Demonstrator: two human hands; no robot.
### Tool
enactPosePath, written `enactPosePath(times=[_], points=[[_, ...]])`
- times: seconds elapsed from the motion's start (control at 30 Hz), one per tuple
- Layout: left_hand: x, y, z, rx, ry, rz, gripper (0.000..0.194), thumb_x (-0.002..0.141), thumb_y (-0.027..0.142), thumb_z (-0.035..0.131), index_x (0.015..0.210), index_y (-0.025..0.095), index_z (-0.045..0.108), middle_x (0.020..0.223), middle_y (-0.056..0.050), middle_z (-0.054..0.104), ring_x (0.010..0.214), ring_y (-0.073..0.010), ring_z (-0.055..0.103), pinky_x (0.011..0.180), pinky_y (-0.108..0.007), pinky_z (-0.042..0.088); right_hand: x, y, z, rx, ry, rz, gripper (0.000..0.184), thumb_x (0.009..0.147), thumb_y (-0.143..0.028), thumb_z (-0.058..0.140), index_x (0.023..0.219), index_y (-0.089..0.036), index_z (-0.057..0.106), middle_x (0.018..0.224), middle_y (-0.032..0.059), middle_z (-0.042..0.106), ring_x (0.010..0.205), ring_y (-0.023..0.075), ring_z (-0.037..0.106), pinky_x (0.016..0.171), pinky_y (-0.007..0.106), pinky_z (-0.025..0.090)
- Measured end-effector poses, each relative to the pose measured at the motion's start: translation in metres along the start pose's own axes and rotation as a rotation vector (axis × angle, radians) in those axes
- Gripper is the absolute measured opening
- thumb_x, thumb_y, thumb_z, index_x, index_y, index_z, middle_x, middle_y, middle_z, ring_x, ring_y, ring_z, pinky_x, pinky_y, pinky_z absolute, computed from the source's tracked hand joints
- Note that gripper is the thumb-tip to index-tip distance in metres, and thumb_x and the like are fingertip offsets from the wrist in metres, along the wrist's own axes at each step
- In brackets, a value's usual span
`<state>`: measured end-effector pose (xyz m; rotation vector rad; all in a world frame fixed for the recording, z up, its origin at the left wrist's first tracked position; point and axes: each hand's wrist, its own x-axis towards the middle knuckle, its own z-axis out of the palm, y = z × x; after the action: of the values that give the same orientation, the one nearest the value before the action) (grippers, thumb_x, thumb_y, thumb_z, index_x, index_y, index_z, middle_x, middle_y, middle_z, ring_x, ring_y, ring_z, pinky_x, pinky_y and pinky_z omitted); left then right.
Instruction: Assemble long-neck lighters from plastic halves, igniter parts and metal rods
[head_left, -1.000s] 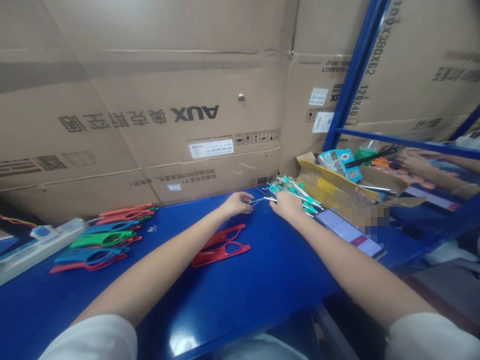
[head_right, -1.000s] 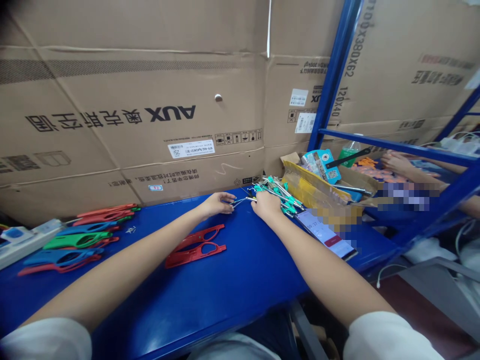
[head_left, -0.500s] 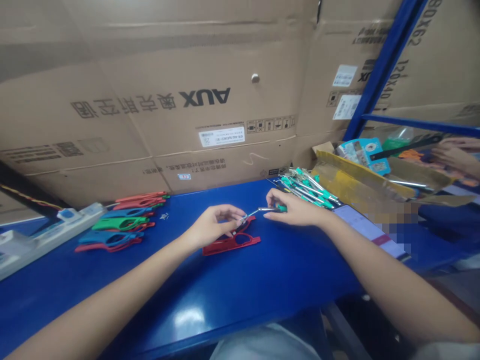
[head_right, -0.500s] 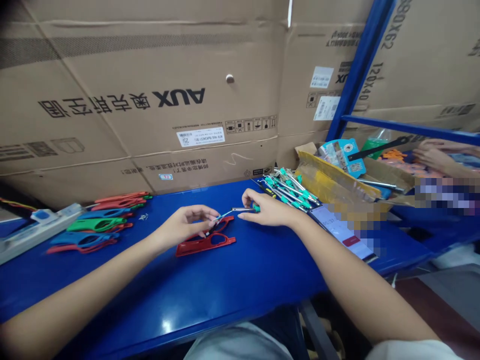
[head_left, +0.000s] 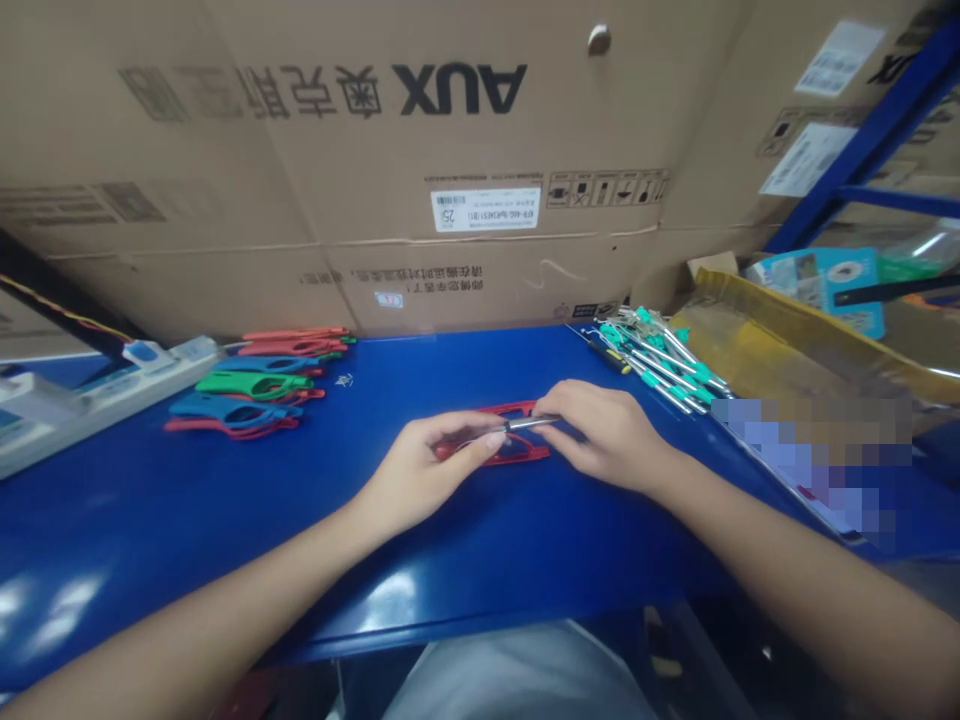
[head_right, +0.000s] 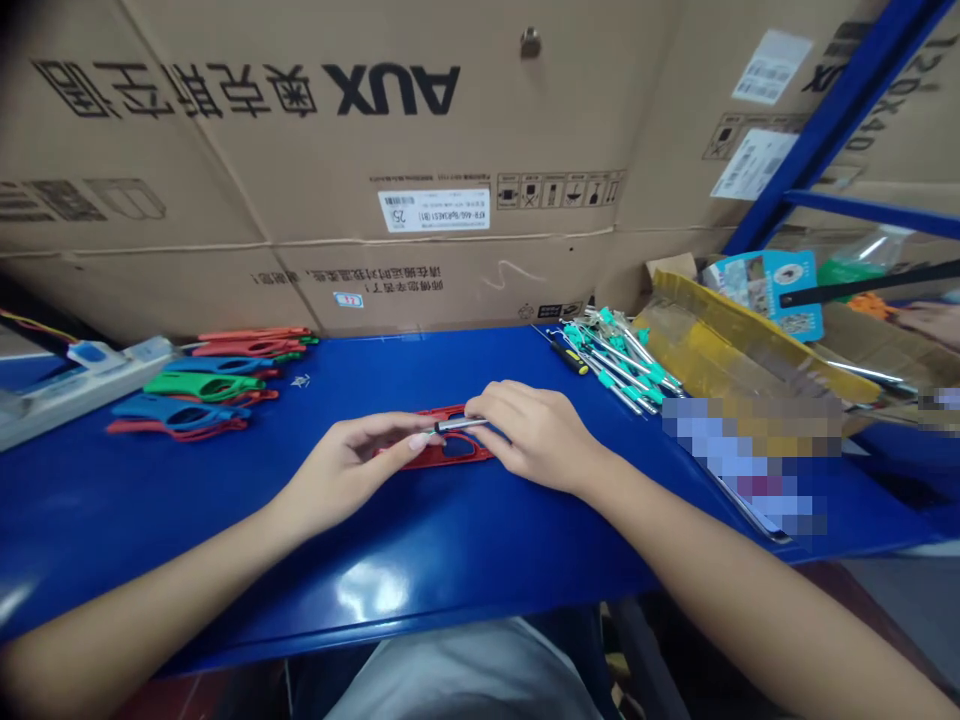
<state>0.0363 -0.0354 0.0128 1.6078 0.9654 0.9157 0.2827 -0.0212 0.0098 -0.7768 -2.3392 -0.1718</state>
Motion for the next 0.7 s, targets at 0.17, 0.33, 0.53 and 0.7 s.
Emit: enactPosePath(times=[0.17, 0.33, 0.53, 0.7], points=[[-0.0021, -0.0072, 0.0004, -0.025, 0.041, 0.014, 0.022, 0.084, 0.036, 0.075, 0.094, 0.016, 0.078, 0.083, -0.004, 0.078, 0.073, -0.0169, 0.073, 0.074, -0.028, 0.061, 0.0002, 0.0004, 0.0045, -0.128, 0.04, -0.1, 0.012, 0.095, -0.024, 0.058, 0.103, -0.016, 0.064, 0.091, 0.0076, 0.07, 0.081, 0.019, 0.063, 0.068, 0.03, 0.049], [-0.0021, -0.0059, 0.0012, 0.04, 0.102, 0.085, 0.016, 0.083, 0.032, 0.075, 0.09, 0.018, 0.079, 0.085, -0.004, 0.079, 0.077, -0.018, 0.074, 0.075, -0.027, 0.062, -0.0005, 0.0008, 0.0047, -0.131, 0.027, -0.115, 0.018, 0.096, -0.025, 0.057, 0.109, -0.016, 0.066, 0.096, 0.0084, 0.07, 0.082, 0.0184, 0.062, 0.068, 0.03, 0.049], [-0.0068, -0.004, 0.0017, 0.312, 0.185, 0.29, 0.011, 0.084, 0.027, 0.076, 0.092, 0.021, 0.081, 0.092, -0.005, 0.08, 0.079, -0.0175, 0.074, 0.075, -0.025, 0.061, -0.0008, 0.0024, 0.0063, -0.123, 0.067, -0.145, 0.015, 0.096, -0.021, 0.058, 0.107, -0.016, 0.067, 0.092, 0.008, 0.069, 0.079, 0.0175, 0.059, 0.067, 0.029, 0.048], [-0.0092, -0.0073, -0.0018, 0.474, 0.201, 0.545, 0.013, 0.089, 0.021, 0.072, 0.099, 0.021, 0.079, 0.09, -0.003, 0.079, 0.076, -0.0147, 0.071, 0.074, -0.025, 0.058, 0.0002, 0.0004, 0.0071, -0.114, 0.077, -0.165, 0.015, 0.096, -0.021, 0.058, 0.106, -0.016, 0.067, 0.091, 0.008, 0.07, 0.078, 0.0173, 0.059, 0.067, 0.029, 0.049]])
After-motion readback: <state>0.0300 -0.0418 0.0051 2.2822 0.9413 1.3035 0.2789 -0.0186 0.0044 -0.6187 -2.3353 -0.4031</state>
